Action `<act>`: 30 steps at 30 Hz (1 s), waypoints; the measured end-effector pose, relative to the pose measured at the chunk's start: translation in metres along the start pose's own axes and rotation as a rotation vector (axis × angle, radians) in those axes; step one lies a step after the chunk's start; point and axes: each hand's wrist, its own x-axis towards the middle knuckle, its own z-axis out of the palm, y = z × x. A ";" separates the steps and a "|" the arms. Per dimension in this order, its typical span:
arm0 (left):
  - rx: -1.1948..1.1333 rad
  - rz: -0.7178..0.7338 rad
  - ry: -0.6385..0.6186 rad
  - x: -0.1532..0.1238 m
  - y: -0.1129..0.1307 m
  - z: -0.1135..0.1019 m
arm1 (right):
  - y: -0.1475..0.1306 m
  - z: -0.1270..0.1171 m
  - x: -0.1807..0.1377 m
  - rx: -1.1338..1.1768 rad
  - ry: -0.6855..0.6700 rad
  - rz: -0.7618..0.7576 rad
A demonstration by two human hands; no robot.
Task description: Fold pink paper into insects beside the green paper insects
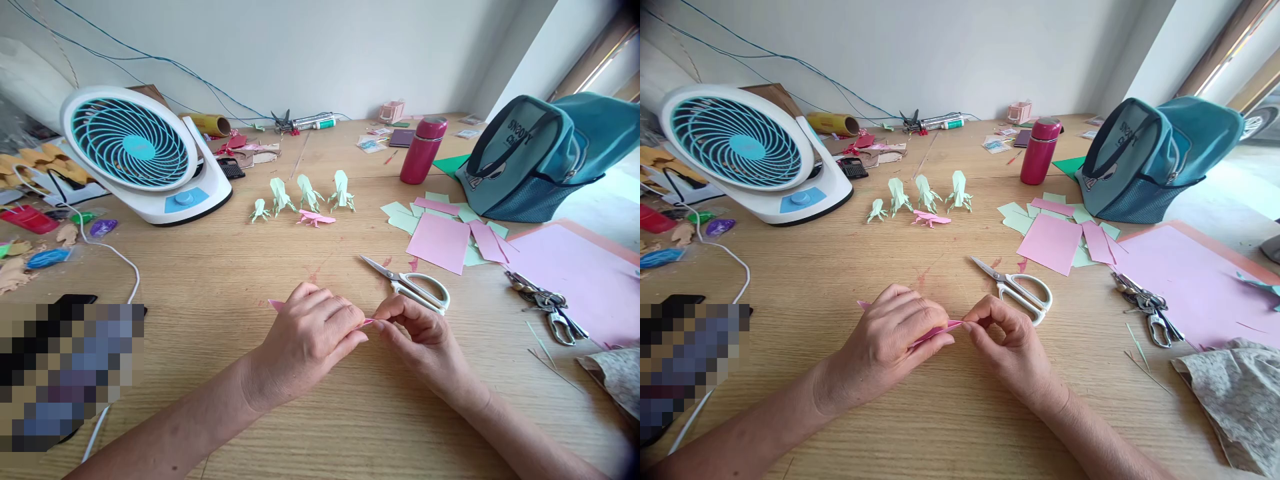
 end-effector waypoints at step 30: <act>-0.187 -0.237 0.105 -0.001 -0.001 0.004 | 0.001 -0.002 -0.002 -0.022 -0.010 0.003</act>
